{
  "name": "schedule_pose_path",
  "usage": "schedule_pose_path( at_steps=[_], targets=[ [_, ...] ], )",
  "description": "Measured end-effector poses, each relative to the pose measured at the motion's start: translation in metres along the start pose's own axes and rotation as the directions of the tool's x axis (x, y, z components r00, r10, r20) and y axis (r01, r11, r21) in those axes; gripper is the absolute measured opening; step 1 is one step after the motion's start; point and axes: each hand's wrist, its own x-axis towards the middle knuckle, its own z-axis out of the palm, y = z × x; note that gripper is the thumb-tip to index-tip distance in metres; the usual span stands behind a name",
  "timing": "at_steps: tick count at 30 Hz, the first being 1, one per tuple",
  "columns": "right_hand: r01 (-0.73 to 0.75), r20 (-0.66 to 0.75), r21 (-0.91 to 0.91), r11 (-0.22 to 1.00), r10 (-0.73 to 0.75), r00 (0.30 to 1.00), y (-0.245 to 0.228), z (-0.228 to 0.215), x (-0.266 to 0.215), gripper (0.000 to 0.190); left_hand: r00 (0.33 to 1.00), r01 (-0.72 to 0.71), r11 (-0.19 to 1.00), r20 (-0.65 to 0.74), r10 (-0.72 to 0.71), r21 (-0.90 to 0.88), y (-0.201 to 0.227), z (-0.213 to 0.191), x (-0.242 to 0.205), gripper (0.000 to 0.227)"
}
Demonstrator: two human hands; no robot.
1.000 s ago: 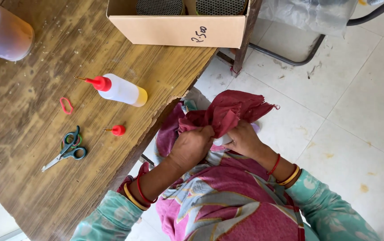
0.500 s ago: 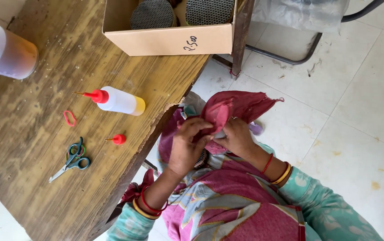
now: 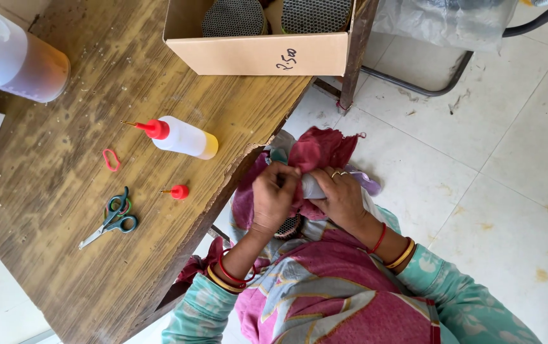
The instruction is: The person uses scissors to clear the nozzle of a glue bottle, then picks up a circular mesh object and applies glue from the bottle onto its surface.
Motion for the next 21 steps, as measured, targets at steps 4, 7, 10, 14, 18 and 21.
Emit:
schedule_pose_path(
  at_steps=[4,7,10,14,18,21],
  targets=[
    [0.040,-0.146,0.081,0.996,-0.028,0.989,-0.004,-0.015,0.012,0.066,0.991,0.123,0.960,-0.027,-0.134,-0.251,-0.037,-0.020,0.003,0.010],
    [0.050,-0.159,0.144,0.988,-0.027,0.987,0.006,-0.010,0.008,0.065,0.983,0.181,0.937,0.090,-0.162,-0.298,0.009,-0.029,-0.001,0.015],
    [0.008,-0.019,0.095,0.995,-0.006,1.000,0.017,0.006,-0.005,0.073,0.961,-0.160,0.985,0.219,0.172,-0.071,0.049,-0.036,-0.004,0.023],
    [0.087,0.020,0.077,0.993,-0.089,0.996,0.025,0.009,-0.010,0.058,0.792,-0.559,0.786,0.451,0.412,0.263,0.050,-0.045,0.002,0.025],
    [0.168,0.174,0.330,0.929,-0.235,0.956,0.018,-0.024,0.011,0.054,0.545,-0.828,0.434,0.694,0.471,0.355,0.062,-0.054,0.003,0.026],
    [0.016,0.428,0.723,0.691,-0.466,0.774,0.045,-0.006,-0.003,0.059,0.245,-0.959,0.022,0.794,0.557,0.281,0.075,-0.052,0.003,0.029]
  ],
)
